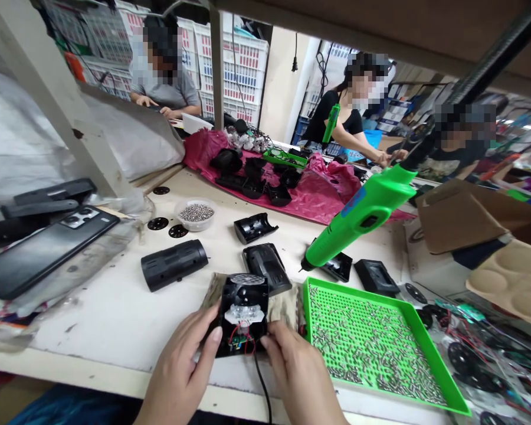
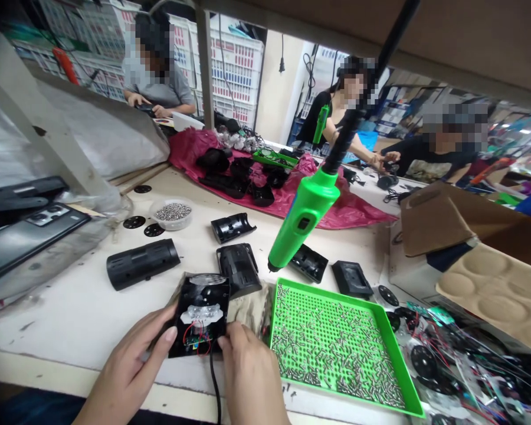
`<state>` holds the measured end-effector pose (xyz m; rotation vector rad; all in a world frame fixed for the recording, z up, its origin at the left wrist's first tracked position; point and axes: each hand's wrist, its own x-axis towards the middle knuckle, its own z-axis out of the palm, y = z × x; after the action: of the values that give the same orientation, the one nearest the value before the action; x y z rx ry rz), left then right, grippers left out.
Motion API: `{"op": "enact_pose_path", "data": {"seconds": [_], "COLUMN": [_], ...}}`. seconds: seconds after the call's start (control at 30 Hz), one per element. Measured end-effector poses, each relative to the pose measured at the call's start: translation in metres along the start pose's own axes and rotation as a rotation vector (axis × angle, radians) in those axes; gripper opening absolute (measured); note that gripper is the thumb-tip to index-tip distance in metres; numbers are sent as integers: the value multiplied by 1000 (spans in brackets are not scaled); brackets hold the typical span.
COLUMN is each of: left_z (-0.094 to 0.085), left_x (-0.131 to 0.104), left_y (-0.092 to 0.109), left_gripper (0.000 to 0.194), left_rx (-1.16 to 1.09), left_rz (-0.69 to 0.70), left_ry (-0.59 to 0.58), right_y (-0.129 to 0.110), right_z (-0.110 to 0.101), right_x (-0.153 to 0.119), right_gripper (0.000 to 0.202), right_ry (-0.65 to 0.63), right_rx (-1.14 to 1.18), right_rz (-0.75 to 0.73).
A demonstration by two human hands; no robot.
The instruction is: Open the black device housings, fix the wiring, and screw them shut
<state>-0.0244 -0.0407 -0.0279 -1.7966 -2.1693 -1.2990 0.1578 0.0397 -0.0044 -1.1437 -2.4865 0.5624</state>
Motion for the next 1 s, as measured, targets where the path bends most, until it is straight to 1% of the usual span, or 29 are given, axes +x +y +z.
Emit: {"op": "enact_pose_path", "data": {"seconds": [0.13,0.27,0.33,0.47,0.53,0.7,0.77,0.87,0.93,1.0], "left_z": [0,0,1,3,5,9,9,5,3,2], "left_x": [-1,-3,-4,-8,-11,-19,-18,-14,-11,-10], "left_y": [-2,-6,-8,-12,-16,-25,-23,-15,-9,-5], "left_gripper": [32,33,33,33,33,36,34,33,36,41], "left_rx": [1,7,0,-32,-55,-122,-127,-100,-94,-107], "left_rz": [-19,-49,-51,-53,-75,-120,-121,-140,-164,-221], "left_ry": [5,-12,-13,-15,-18,-28,-25,-19,-19,-26], "right_y": [-3,-5,-6,-7,-8,-12,-13,-13,-15,-18], "right_z": [0,8,12,15,14,14,14,13,8,1], "right_x": [0,-2,-4,-8,-9,-13,-14,-14,-11,-3], "right_gripper": [20,26,24,15,11,14,14,12,10,9], "right_ry": [19,121,147,133,128,106,94,99,99,75], "right_rx": [28,28,34,34,20,14,11,0,-5,-15], "right_rz": [-21,-11,-9,-20,-19,-9,-6,6,14,17]}}
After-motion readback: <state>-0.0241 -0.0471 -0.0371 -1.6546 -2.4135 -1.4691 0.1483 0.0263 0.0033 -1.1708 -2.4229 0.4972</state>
